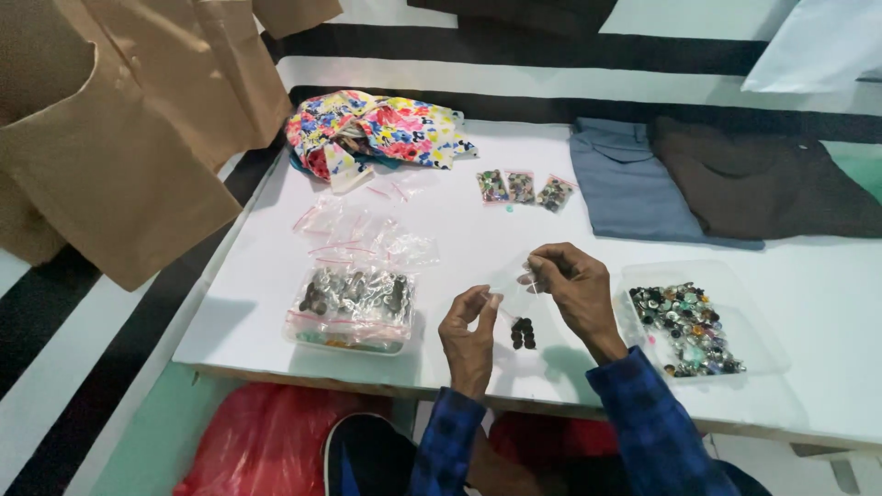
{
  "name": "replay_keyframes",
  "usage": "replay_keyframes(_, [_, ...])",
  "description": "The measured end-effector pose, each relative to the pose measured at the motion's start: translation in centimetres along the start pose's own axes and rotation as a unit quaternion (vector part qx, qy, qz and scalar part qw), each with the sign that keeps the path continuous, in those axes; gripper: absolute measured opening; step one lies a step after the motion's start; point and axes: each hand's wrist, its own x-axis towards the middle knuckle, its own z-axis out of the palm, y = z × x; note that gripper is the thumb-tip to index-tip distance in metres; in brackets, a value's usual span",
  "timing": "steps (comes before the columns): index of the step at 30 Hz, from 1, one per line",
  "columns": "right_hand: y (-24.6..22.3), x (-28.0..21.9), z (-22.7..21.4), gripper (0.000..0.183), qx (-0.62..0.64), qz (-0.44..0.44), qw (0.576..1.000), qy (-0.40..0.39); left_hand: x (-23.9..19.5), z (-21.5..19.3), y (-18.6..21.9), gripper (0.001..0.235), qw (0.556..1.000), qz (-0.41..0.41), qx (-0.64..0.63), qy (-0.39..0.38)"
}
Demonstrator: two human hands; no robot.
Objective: Bagging small buttons or fasteners into plastic bags from a container.
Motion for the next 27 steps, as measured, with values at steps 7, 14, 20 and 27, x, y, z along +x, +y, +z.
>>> replay_keyframes(7, [1.1,-0.9,-0.5,0.005,0.035,-0.008,0.997,0.074,-2.3,0.0,4.4,0.034,0.981,-0.108,-0.156,-0.040])
replay_keyframes(14, [1.2,-2.0,-0.5,0.011,-0.014,-0.031,0.996,0.081,-1.9,0.6,2.2,0.013,0.984,-0.090,-0.156,-0.001])
replay_keyframes(20, [0.4,-4.6,-0.3,0.025,-0.208,-0.249,0.942,0.087,-1.7,1.2,4.7,0.008,0.996,-0.042,-0.058,0.046])
replay_keyframes(27, [-0.6,-6.1,0.6,0.022,-0.119,-0.079,0.989,0.046,-2.1,1.3,3.0,0.016,0.976,0.187,0.102,-0.044])
